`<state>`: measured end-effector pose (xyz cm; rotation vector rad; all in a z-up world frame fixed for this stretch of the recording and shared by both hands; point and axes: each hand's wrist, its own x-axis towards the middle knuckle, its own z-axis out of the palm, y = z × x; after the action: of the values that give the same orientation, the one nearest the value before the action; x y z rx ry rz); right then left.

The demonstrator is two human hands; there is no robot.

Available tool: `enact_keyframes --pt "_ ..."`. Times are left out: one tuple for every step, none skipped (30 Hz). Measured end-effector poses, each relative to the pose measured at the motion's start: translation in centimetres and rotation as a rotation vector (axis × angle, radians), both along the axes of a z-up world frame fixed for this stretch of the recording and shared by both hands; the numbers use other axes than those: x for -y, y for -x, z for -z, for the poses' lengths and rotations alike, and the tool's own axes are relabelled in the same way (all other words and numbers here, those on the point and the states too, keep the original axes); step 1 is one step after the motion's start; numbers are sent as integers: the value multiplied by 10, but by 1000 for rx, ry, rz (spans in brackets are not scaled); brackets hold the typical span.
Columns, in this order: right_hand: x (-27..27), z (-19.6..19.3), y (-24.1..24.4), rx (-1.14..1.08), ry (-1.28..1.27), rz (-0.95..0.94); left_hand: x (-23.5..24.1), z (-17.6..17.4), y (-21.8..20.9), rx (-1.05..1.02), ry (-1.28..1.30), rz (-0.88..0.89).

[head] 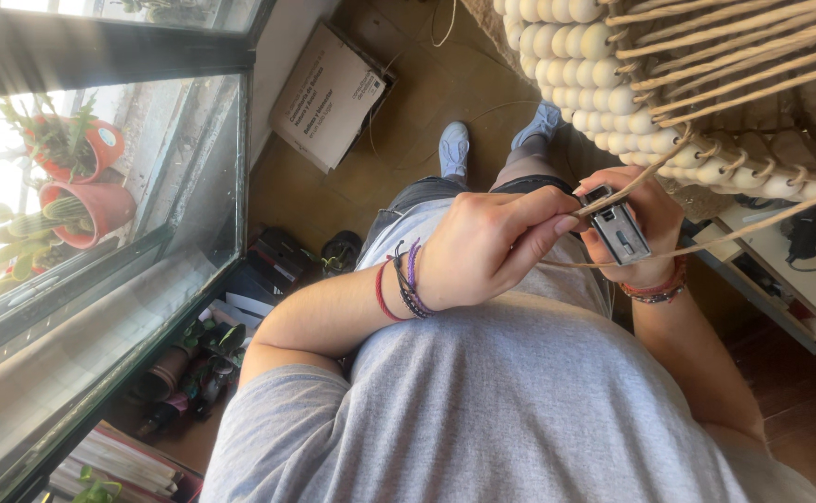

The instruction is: The person uses pliers to adjust a metal ring on a woven lampshade, then uses a staple gun to secure a cord to the shade's frame. The person works on the lampshade while standing in a room with a window and potted plants.

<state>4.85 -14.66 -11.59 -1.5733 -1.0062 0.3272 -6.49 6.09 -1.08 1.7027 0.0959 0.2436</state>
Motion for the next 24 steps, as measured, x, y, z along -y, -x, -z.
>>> enact_keyframes --pt "1 -1 1 -4 1 -2 0 1 0 -4 1 -2" --pt "1 -2 2 -1 7 -4 0 1 0 5 -9 -2" --pt "1 -2 2 2 13 -6 0 2 0 14 -19 -2" --pt "1 -3 2 -1 15 -6 -1 2 -1 11 -17 -3" --pt "1 -3 1 24 20 -6 -1 1 -1 14 -25 -5" --pt "1 -3 1 48 27 -5 0 1 -1 17 -32 -6" --pt "4 -9 5 45 30 -5 -1 3 2 14 -29 -6" --pt "5 -14 8 47 152 13 -3 4 5 -27 -58 57" --pt "7 -20 11 49 275 32 -4 6 8 -68 -87 119" --pt "7 -20 11 47 276 32 -4 5 8 -70 -86 120" --pt "8 -21 11 66 292 31 -3 5 8 -62 -120 101" --pt "8 -22 10 87 307 30 -3 5 8 -54 -155 83" --pt "8 -24 10 86 308 31 -2 5 8 -54 -154 84" --pt "8 -25 10 70 314 24 -2 5 8 -40 -193 69" --pt "7 -26 10 54 319 16 -2 5 7 -26 -232 54" --pt "7 -24 10 52 319 15 -2 4 7 -27 -232 54" --pt "7 -23 11 47 309 19 -1 4 7 -18 -258 38" --pt "7 -22 11 42 300 23 -1 4 8 -9 -283 22" --pt "6 -22 11 40 301 23 -1 3 7 -11 -282 22" --pt "5 -22 11 62 285 20 -1 2 7 4 -301 9" --pt "3 -22 12 83 269 18 -2 1 7 19 -320 -3" --pt "1 -21 13 81 269 17 -1 2 8 18 -320 -3" --pt "-1 -21 14 96 246 32 0 2 8 20 -344 -15" --pt "-4 -20 14 112 221 47 1 3 9 24 -370 -27"
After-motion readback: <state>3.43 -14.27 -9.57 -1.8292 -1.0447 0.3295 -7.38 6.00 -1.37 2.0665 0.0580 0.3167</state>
